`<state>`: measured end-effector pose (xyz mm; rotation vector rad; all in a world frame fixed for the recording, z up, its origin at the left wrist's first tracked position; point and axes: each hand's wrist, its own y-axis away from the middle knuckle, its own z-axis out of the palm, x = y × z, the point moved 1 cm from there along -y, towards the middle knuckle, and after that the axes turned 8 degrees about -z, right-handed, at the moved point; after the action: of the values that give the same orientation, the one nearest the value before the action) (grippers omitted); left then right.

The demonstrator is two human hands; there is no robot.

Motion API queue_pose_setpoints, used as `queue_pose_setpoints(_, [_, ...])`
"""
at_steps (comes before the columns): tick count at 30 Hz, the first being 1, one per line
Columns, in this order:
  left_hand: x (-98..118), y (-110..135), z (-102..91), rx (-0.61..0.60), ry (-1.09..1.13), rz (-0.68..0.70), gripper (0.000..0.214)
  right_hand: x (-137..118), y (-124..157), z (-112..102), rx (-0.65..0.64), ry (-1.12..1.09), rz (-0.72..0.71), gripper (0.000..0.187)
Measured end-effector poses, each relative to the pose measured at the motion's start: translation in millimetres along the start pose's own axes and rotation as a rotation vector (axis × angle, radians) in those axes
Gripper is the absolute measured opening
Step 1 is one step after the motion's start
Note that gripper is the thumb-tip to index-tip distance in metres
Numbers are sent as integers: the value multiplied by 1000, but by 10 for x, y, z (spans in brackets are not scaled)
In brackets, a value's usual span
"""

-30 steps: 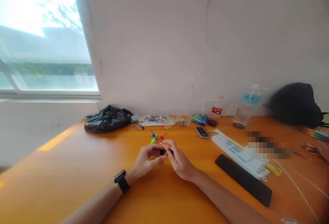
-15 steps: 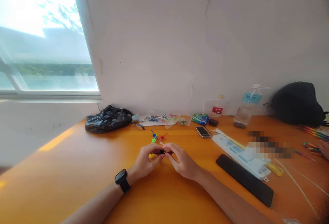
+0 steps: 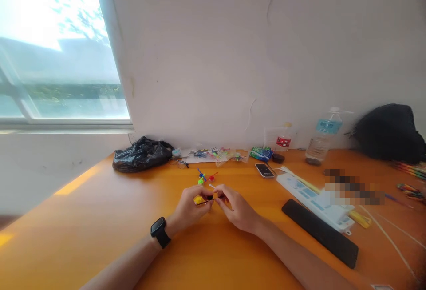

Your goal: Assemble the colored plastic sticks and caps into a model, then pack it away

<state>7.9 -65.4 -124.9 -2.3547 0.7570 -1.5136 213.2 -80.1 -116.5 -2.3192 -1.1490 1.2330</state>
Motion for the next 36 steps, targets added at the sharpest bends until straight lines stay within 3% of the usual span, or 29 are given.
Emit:
queue_pose_setpoints(7, [99, -1, -42, -6, 53, -30, 8, 28, 1, 27, 48, -77, 4, 19])
queue_pose_setpoints(14, [68, -65, -142, -213, 552, -264, 25, 2, -31, -11, 83, -92, -8, 16])
queue_pose_setpoints(19, [61, -73, -137, -270, 633, -358, 25, -7, -69, -59, 122, -114, -13, 18])
queue_pose_setpoints(23, [98, -51, -120, -249, 632, -343, 33, -42, -91, -94, 205, -76, -24, 25])
queue_pose_setpoints(29, [31, -73, -117, -130, 595, -325, 32, 17, -75, -106, 234, -266, 224, 47])
queue_pose_setpoints(31, [6, -77, -112, -108, 590, -325, 32, 32, -64, -110, 134, -414, 295, 48])
queue_pose_setpoints(34, [0, -75, -114, -59, 584, -349, 31, 41, -37, -106, -275, -738, 396, 75])
queue_pose_setpoints(36, [11, -75, -123, -26, 589, -348, 30, 57, -26, -104, -389, -827, 408, 82])
